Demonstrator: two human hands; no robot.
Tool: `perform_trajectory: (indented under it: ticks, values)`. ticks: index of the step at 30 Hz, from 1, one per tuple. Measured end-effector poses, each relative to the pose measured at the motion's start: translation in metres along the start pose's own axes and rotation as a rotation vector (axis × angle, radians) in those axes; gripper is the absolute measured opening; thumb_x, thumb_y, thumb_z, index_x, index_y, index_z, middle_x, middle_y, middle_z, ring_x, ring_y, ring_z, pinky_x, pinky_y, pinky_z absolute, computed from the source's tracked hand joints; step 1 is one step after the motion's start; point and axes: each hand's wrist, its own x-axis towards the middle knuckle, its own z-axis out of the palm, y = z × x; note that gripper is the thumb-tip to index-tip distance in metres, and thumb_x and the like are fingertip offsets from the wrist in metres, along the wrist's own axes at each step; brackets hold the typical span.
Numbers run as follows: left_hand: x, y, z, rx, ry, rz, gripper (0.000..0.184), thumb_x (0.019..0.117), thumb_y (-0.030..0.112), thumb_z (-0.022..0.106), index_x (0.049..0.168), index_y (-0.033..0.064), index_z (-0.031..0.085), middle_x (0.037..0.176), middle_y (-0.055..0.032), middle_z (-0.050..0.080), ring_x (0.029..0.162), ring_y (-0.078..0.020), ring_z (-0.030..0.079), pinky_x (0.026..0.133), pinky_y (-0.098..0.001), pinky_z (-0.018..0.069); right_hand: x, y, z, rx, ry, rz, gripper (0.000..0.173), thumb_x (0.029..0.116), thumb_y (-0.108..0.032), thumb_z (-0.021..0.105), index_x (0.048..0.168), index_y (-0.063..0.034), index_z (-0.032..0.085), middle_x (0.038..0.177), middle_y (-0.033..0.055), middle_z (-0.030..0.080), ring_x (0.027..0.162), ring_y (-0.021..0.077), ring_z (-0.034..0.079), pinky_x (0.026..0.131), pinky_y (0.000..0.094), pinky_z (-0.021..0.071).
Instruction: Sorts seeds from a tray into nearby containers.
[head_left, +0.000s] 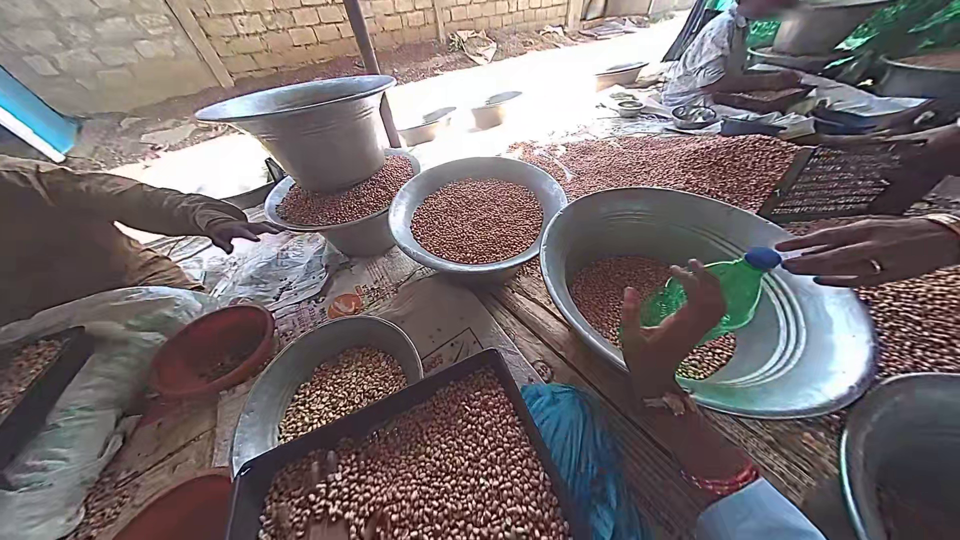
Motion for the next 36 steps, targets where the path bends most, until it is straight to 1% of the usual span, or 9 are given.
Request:
perform_trajectory:
  ticks: [4, 8, 12, 18, 21, 25, 28, 33, 36]
  values:
    - [0.013, 0.098, -0.045, -0.089, -0.192, 0.053, 0.065, 0.1065, 0.041, 0.045, 0.126, -0.019, 0.059, 0.137, -0.04, 0.055, 0.138, -0.054, 0.045, 0.118, -0.0588, 0.0299, 0.064, 0.07, -0.023, -0.145, -0.025, 0.551, 0.087, 0.089, -0.031, 0.074, 0.154, 0.0087, 0.033, 0.152, 0.0342, 0.044, 0.143, 0.0467, 0.042, 0.119, 0.058, 0.0294]
    - [0.001, 0.123, 0.007, -0.163, -0.105, 0.408, 0.073, 0.1051, 0.055, 0.041, 0.14, -0.0073, 0.056, 0.153, -0.0342, 0.043, 0.146, -0.0531, 0.036, 0.12, -0.0717, 0.0161, 0.081, 0.093, -0.03, -0.142, -0.262, 0.802, 0.069, 0.0988, -0.047, 0.066, 0.135, 0.0112, 0.057, 0.133, 0.0334, 0.061, 0.13, 0.0419, 0.057, 0.113, 0.0542, 0.0379]
    - [-0.029, 0.083, 0.039, -0.091, -0.055, 0.639, 0.064, 0.1014, 0.059, 0.043, 0.159, 0.0307, 0.041, 0.171, -0.0163, 0.02, 0.156, -0.049, 0.012, 0.112, -0.0844, 0.0016, 0.083, 0.088, -0.025, -0.143, -0.213, 0.761, 0.063, 0.0973, -0.047, 0.067, 0.123, 0.0105, 0.064, 0.12, 0.0306, 0.067, 0.116, 0.0384, 0.064, 0.105, 0.0533, 0.0439]
    - [-0.036, -0.024, 0.025, 0.056, 0.039, 0.189, 0.075, 0.0999, 0.057, 0.05, 0.159, 0.013, 0.04, 0.167, -0.0295, 0.02, 0.155, -0.0514, 0.013, 0.116, -0.0788, -0.0016, 0.121, -0.001, -0.02, -0.134, -0.322, 0.483, 0.064, 0.0955, -0.047, 0.071, 0.111, 0.0149, 0.065, 0.108, 0.0429, 0.063, 0.107, 0.0597, 0.06, 0.091, 0.0759, 0.0388]
    - [-0.011, -0.048, 0.024, 0.029, 0.202, 0.054, 0.084, 0.1001, 0.066, 0.04, 0.163, 0.0109, 0.03, 0.168, -0.0321, 0.009, 0.156, -0.0511, 0.003, 0.12, -0.0739, -0.0032, 0.146, -0.065, -0.025, 0.016, -0.383, 0.274, 0.059, 0.0939, -0.047, 0.072, 0.108, 0.0101, 0.067, 0.099, 0.0352, 0.065, 0.094, 0.0503, 0.063, 0.082, 0.0715, 0.0424]
    - [0.009, 0.01, 0.008, -0.14, 0.068, -0.06, 0.088, 0.0998, 0.066, 0.046, 0.165, 0.0128, 0.022, 0.168, -0.0308, 0.009, 0.155, -0.0543, 0.001, 0.118, -0.076, 0.0001, 0.152, -0.153, -0.011, 0.257, -0.47, 0.006, 0.044, 0.0947, -0.048, 0.071, 0.094, -0.004, 0.068, 0.081, 0.0122, 0.063, 0.072, 0.0244, 0.059, 0.065, 0.0502, 0.0454]
    - [0.007, 0.059, 0.004, -0.227, -0.051, 0.057, 0.083, 0.1011, 0.066, 0.043, 0.163, 0.0132, 0.029, 0.169, -0.027, 0.012, 0.156, -0.0507, 0.01, 0.121, -0.0704, 0.0137, 0.137, -0.209, 0.02, 0.412, -0.524, -0.063, 0.04, 0.094, -0.046, 0.072, 0.087, -0.0068, 0.069, 0.072, 0.0086, 0.061, 0.065, 0.0241, 0.057, 0.059, 0.0482, 0.0404]
    - [-0.043, 0.069, 0.017, -0.169, -0.211, 0.549, 0.074, 0.1009, 0.059, 0.048, 0.164, 0.0271, 0.029, 0.172, -0.0202, 0.01, 0.156, -0.051, 0.001, 0.116, -0.0806, 0.0008, 0.077, -0.267, 0.102, 0.706, -0.674, 0.164, 0.04, 0.0963, -0.045, 0.071, 0.08, -0.0094, 0.064, 0.066, 0.0063, 0.055, 0.057, 0.0212, 0.051, 0.053, 0.0435, 0.0383]
    - [-0.069, 0.034, 0.007, -0.056, -0.288, 0.495, 0.058, 0.1064, 0.049, 0.046, 0.16, 0.0288, 0.039, 0.168, -0.0187, 0.025, 0.156, -0.0496, 0.008, 0.115, -0.0812, -0.0008, 0.017, -0.297, 0.156, 0.818, -0.804, 0.284, 0.038, 0.0969, -0.045, 0.07, 0.088, -0.0084, 0.068, 0.07, 0.0091, 0.059, 0.061, 0.0241, 0.055, 0.056, 0.0468, 0.0432]
